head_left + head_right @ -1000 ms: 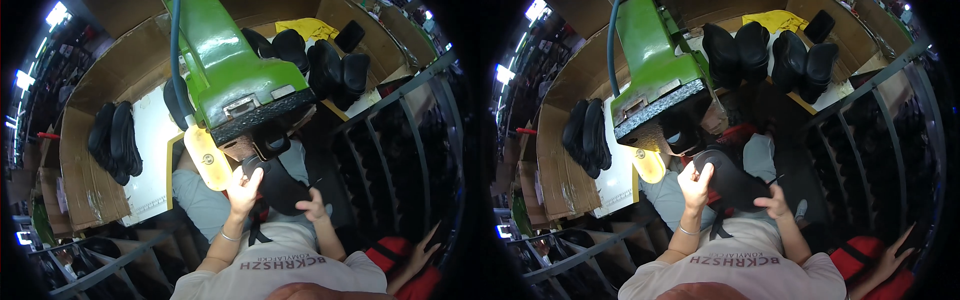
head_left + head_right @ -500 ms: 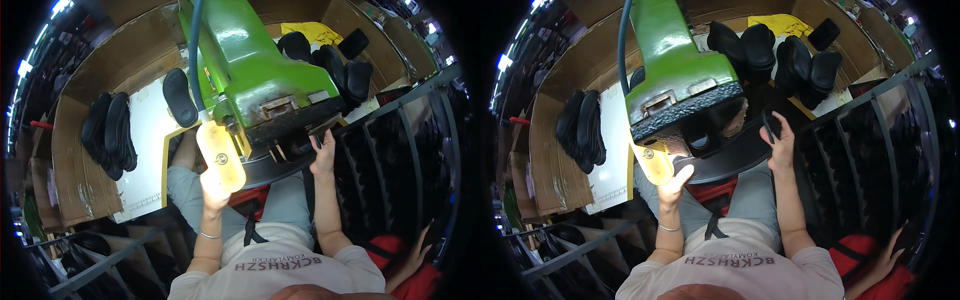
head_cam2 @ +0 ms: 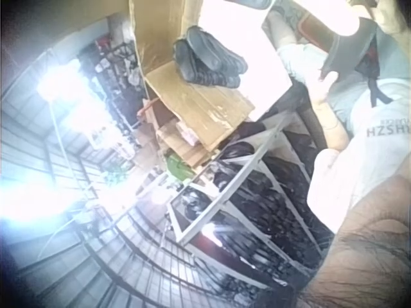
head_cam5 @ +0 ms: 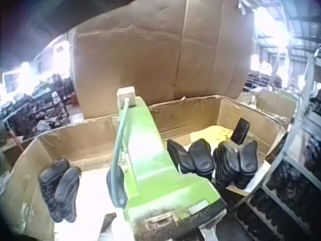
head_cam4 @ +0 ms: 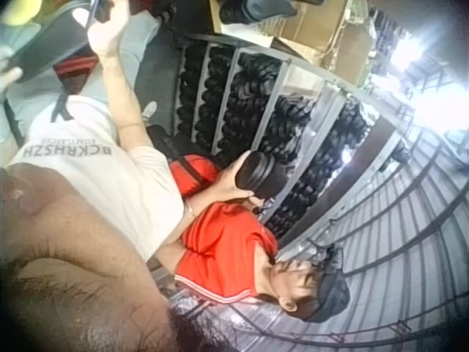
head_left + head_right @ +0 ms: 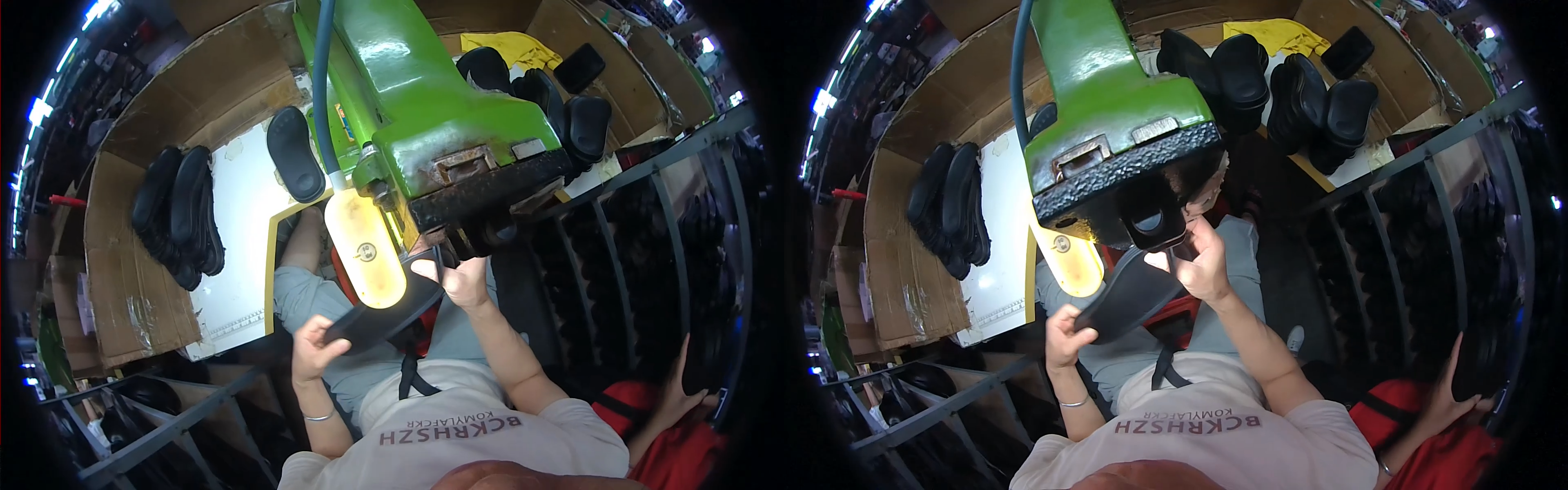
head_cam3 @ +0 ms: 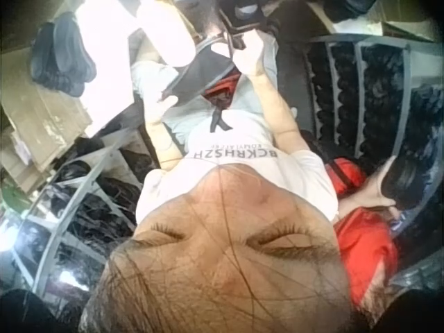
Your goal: Assembling and inspecting shoe soles and components using a manufacturing machine.
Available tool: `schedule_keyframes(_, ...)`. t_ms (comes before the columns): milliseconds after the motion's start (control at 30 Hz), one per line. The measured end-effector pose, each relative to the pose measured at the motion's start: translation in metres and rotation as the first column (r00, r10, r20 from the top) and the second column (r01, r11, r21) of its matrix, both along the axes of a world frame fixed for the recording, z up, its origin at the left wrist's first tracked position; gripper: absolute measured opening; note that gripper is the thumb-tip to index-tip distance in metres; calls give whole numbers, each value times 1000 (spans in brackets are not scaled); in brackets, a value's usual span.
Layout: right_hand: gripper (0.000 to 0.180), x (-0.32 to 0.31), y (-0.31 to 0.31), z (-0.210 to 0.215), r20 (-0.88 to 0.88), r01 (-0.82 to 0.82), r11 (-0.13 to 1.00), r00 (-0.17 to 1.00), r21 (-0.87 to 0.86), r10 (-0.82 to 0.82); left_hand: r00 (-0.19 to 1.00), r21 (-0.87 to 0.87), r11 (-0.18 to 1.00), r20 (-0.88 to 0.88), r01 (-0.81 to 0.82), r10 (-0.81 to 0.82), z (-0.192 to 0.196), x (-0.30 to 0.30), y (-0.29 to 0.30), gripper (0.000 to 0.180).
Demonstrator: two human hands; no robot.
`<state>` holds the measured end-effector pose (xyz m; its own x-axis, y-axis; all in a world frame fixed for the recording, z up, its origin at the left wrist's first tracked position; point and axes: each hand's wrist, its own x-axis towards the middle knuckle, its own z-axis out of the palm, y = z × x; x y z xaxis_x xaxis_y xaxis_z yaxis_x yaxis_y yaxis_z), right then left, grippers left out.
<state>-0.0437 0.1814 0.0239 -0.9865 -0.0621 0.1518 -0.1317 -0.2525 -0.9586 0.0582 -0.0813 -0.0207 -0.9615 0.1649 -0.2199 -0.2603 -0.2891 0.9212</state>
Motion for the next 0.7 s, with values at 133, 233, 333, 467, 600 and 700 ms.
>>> schedule_keyframes(133,37,-1,6,-8,-17,-32,999,999,44,33,962,-169,959,-110,228,-248,19,-25,61,32)
schedule_keyframes(233,35,8,9,-10,-68,4,987,998,159,7,962,-312,950,-266,-24,-63,34,-59,114,15)
schedule_keyframes(333,40,39,11,-15,74,120,977,988,174,-135,901,-375,879,-415,-293,123,24,-72,139,7)
schedule_keyframes(467,51,115,47,-61,417,-244,968,888,65,196,902,-190,921,-344,-340,262,17,-64,152,12)
schedule_keyframes(600,38,136,90,-64,512,-11,988,854,-154,90,905,-149,930,-323,-337,276,15,-58,147,15)
schedule_keyframes(700,29,99,105,-24,368,247,969,903,-24,-221,910,-136,934,-308,-331,278,15,-59,142,19)
